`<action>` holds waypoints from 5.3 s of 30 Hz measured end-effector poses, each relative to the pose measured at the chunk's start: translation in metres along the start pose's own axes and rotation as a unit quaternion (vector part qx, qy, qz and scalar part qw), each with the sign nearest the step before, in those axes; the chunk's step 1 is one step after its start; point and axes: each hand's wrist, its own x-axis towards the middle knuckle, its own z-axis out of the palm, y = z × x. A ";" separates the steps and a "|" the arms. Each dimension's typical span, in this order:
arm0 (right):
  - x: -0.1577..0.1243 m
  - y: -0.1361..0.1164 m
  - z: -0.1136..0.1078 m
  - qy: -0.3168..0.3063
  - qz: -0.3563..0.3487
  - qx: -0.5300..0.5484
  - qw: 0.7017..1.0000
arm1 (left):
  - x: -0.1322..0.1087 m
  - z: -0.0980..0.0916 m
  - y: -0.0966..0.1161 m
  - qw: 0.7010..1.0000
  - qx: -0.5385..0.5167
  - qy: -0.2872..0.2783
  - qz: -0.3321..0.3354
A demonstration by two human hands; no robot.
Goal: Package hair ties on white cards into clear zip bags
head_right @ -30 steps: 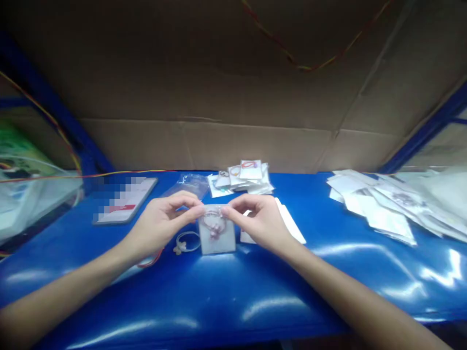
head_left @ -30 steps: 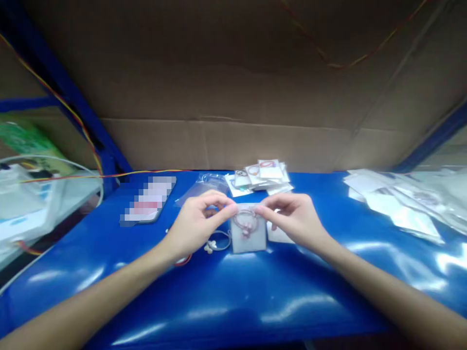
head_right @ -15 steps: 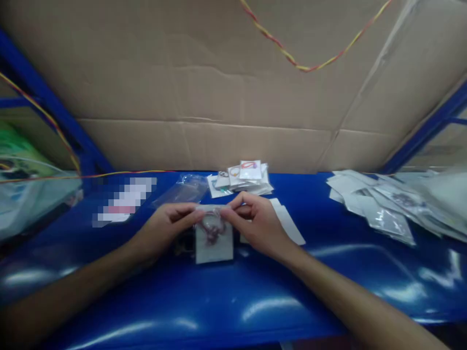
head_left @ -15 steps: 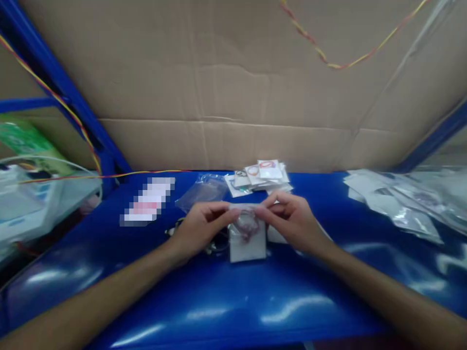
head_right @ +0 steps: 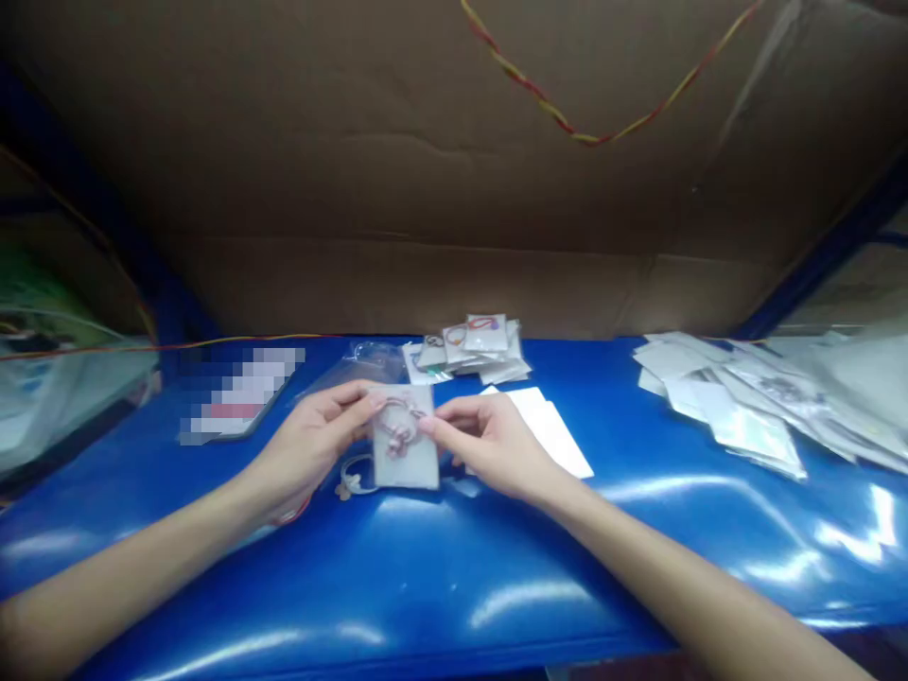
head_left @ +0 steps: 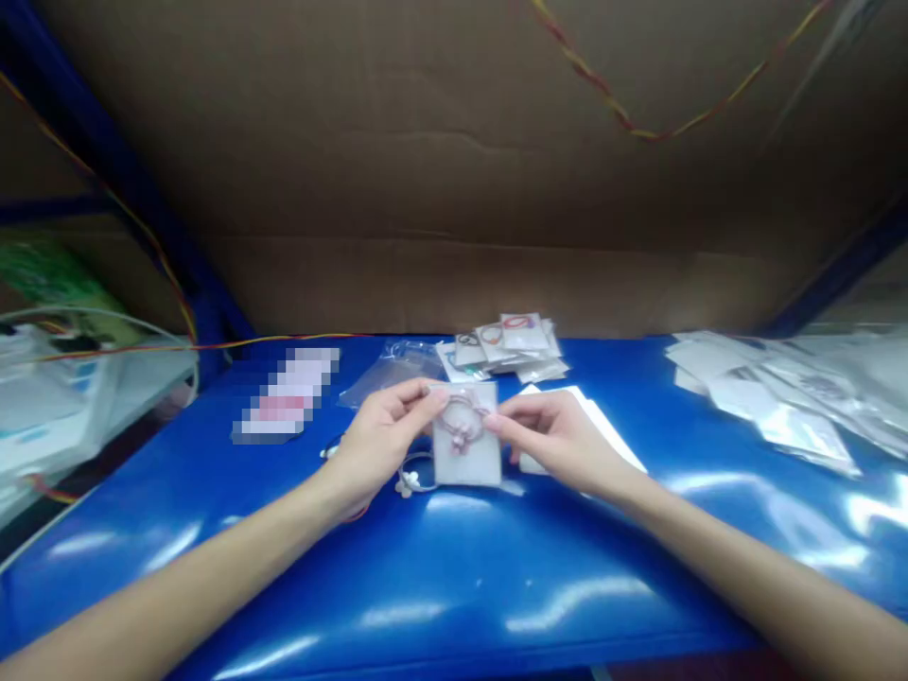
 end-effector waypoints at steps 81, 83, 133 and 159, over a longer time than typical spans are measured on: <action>0.001 0.018 -0.047 -0.040 -0.072 -0.540 0.837 | 0.028 -0.050 0.009 0.698 0.710 0.075 0.048; 0.001 0.017 -0.045 -0.043 -0.076 -0.540 0.837 | 0.027 -0.049 0.010 0.688 0.720 0.080 0.049; -0.003 0.004 -0.013 0.036 -0.106 -0.107 0.988 | 0.006 -0.020 0.011 0.734 0.554 0.090 0.382; 0.002 0.001 -0.026 0.173 -0.090 0.115 0.974 | 0.053 -0.077 -0.008 0.796 0.571 0.097 0.176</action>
